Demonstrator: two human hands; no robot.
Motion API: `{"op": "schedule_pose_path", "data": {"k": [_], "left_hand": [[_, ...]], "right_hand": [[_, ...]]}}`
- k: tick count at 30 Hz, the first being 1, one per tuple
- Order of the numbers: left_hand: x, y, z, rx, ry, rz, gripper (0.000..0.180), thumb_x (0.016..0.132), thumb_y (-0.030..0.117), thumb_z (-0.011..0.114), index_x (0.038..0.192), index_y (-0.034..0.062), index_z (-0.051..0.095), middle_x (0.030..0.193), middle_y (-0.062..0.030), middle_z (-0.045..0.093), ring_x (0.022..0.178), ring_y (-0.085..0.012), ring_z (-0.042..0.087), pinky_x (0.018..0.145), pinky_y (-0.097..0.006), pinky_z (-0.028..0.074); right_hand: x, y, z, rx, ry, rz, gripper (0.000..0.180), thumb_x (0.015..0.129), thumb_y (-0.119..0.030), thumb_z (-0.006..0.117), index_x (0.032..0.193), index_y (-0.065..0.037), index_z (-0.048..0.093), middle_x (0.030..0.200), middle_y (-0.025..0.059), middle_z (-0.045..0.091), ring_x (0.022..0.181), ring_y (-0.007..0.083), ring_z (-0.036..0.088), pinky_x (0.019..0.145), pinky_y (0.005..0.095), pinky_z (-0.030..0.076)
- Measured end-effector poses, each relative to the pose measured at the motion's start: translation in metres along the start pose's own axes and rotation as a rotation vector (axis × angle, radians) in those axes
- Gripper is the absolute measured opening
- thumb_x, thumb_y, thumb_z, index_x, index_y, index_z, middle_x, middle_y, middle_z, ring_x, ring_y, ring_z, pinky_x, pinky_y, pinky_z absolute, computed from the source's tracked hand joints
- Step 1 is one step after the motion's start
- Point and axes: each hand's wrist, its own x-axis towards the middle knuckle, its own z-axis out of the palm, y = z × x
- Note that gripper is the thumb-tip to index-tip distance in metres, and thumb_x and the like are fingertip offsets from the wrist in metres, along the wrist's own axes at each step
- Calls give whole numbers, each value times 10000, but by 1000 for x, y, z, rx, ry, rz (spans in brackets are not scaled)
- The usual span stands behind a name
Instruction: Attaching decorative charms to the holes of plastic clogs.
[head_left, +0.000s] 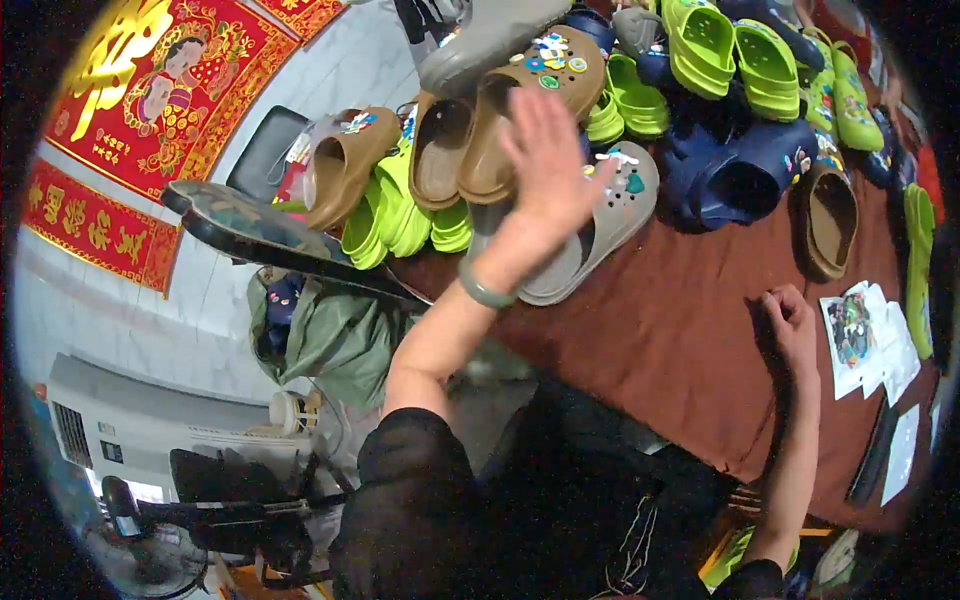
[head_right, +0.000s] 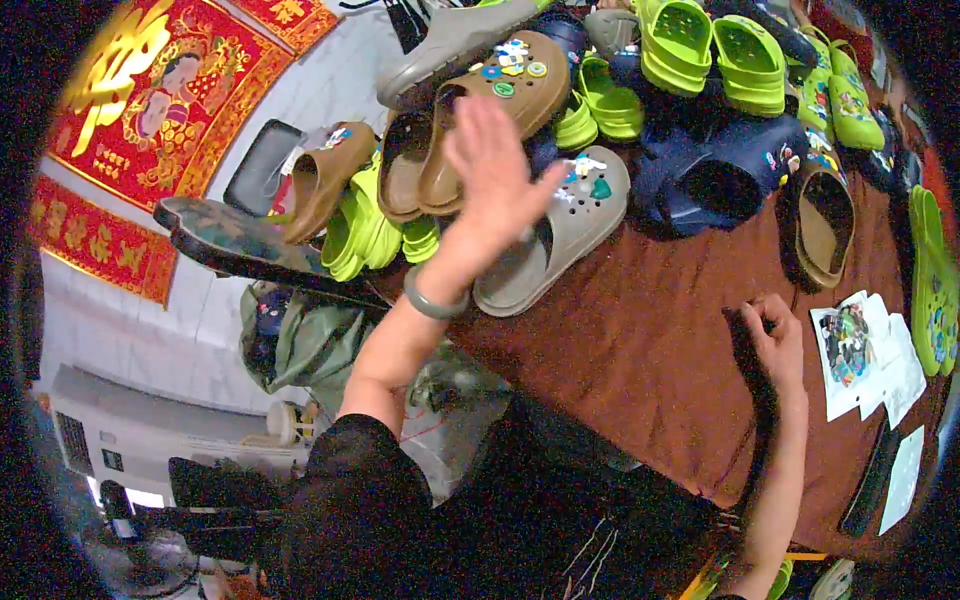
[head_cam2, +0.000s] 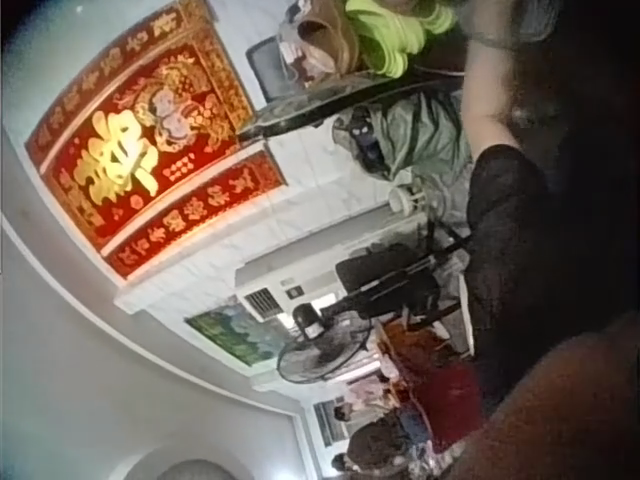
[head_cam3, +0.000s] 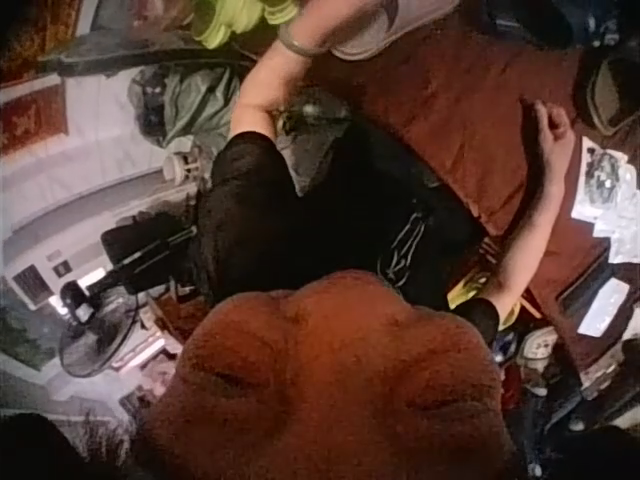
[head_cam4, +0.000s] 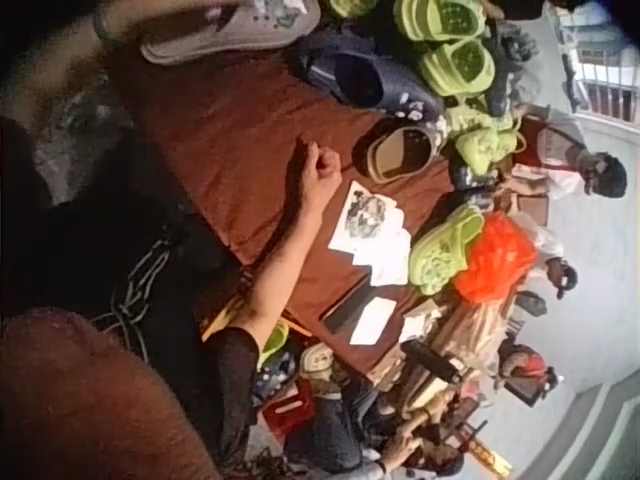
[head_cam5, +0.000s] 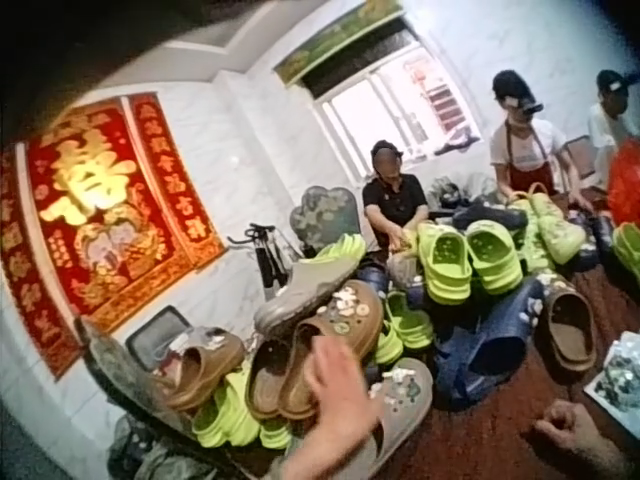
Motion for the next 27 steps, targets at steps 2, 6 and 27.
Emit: {"op": "schedule_pose_path", "data": {"k": [2,6,27], "left_hand": [[9,-34,-1,13,-12,-61,938,769,507,652,1345,-137,288,1443,-339,221,1386,-444,105,1069,-602,106],[8,-58,5,-74,-321,-183,794,771,542,658,1259,-53,465,1378,-257,387,1321,-396,286,1059,-530,171],[29,-103,-63,25,596,205,403,642,298,810,877,94,554,829,-94,520,847,-306,477,811,-432,328]], "right_hand": [[-1,-2,-1,23,-8,34,206,910,-133,599,780,-1,509,733,10,511,698,79,451,633,246,388],[-3,-16,4,-63,-6,-1,192,900,-126,611,785,-3,519,737,14,511,703,84,456,638,246,391],[-3,-6,2,-250,11,-262,156,830,-98,653,773,23,573,776,117,569,715,237,564,653,312,438]]}}
